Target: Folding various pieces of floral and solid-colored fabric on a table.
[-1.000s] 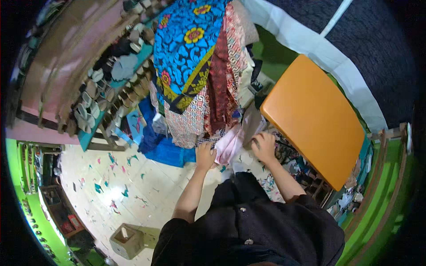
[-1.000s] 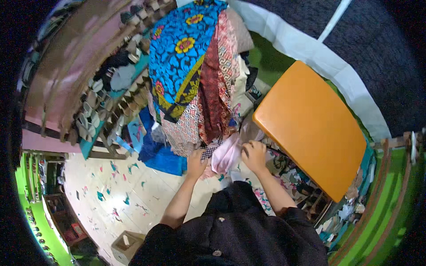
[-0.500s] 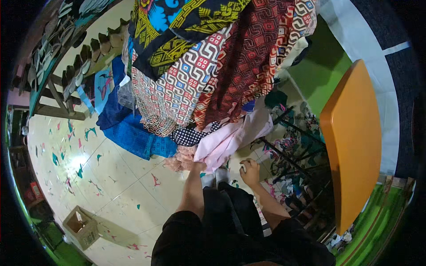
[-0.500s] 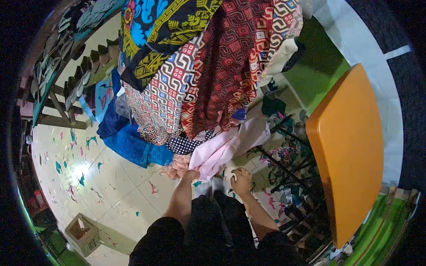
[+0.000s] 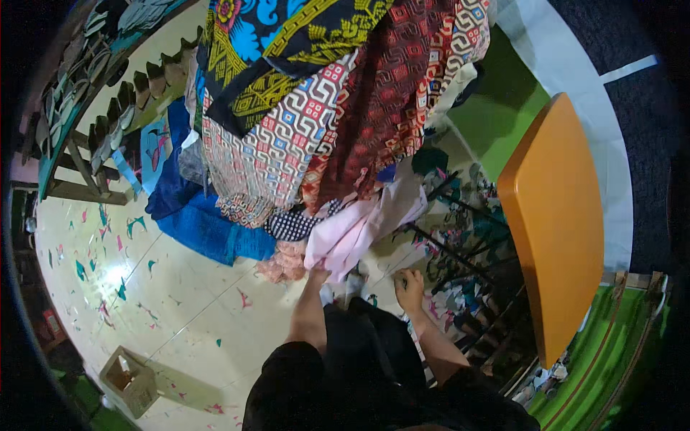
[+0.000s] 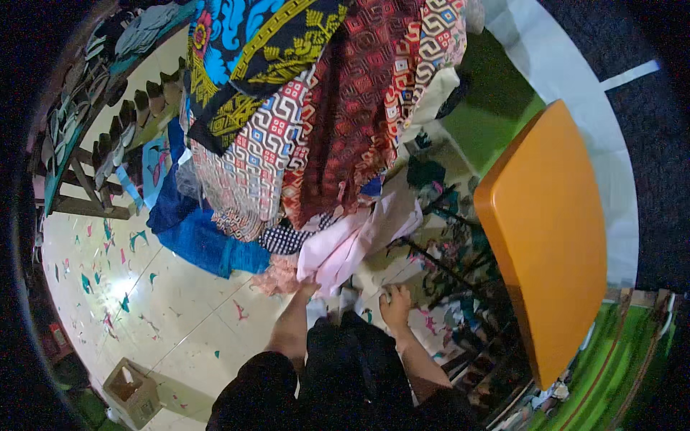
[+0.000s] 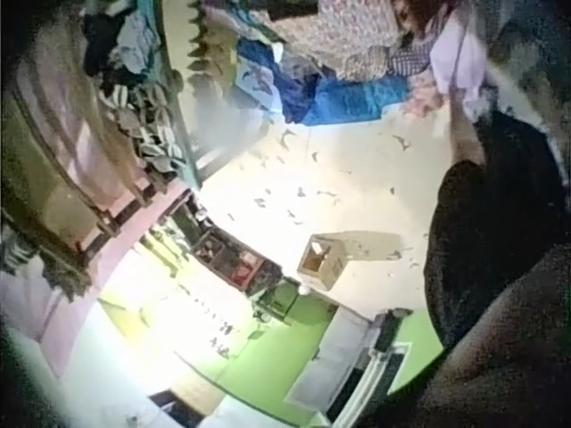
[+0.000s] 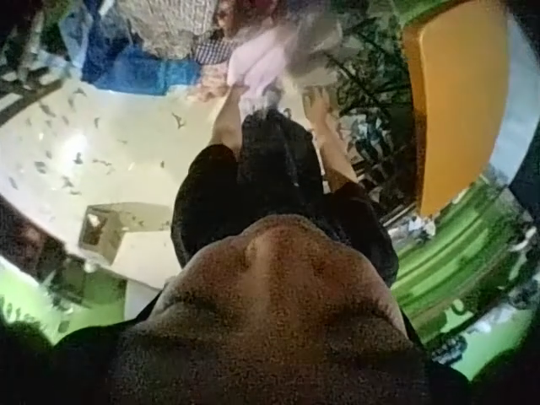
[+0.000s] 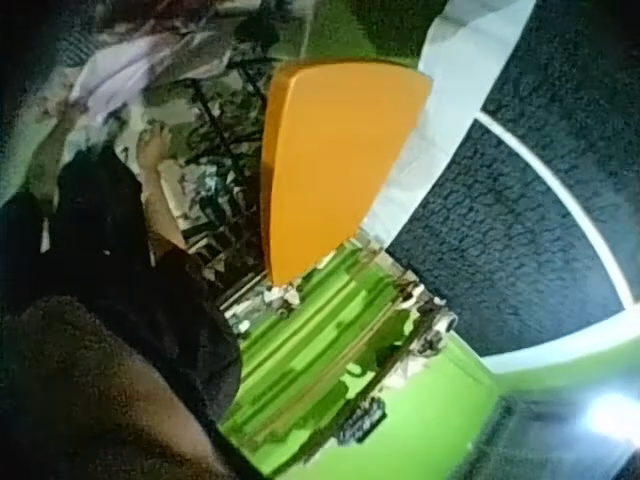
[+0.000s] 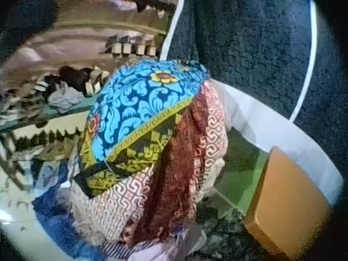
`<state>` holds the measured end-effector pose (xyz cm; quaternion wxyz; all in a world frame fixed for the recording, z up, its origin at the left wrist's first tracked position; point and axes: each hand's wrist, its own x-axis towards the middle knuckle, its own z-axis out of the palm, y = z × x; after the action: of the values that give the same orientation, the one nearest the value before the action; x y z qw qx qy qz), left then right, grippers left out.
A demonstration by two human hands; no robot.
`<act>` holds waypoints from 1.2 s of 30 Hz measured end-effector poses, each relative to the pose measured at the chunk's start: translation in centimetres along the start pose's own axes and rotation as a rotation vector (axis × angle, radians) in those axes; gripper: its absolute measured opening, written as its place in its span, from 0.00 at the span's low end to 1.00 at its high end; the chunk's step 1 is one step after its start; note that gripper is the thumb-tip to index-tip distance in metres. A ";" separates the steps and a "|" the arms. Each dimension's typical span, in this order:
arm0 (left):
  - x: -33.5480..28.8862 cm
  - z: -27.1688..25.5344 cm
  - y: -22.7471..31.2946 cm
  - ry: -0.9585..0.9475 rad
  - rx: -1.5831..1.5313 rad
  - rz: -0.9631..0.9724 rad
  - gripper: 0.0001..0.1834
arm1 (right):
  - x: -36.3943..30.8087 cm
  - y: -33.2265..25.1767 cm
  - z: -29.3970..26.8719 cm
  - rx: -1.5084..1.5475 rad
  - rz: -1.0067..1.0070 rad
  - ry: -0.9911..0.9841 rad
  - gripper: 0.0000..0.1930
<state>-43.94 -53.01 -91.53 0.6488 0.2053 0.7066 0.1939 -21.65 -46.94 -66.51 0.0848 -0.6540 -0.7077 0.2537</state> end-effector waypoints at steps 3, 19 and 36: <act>-5.1 -0.1 2.8 -0.184 -0.266 0.225 0.33 | -1.2 -1.9 0.5 0.022 -0.010 -0.042 0.20; -44.7 -10.7 29.4 -0.077 0.138 0.888 0.39 | -5.1 -23.4 -25.9 0.436 -0.028 0.177 0.15; -59.1 -5.9 53.0 -0.384 0.376 1.285 0.14 | -16.6 -19.8 -51.5 0.981 -0.151 0.334 0.15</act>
<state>-43.43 -40.56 -12.92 0.4724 0.7223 0.3392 0.3742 -13.65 -50.53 -9.57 0.5110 -0.5162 -0.5274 0.4408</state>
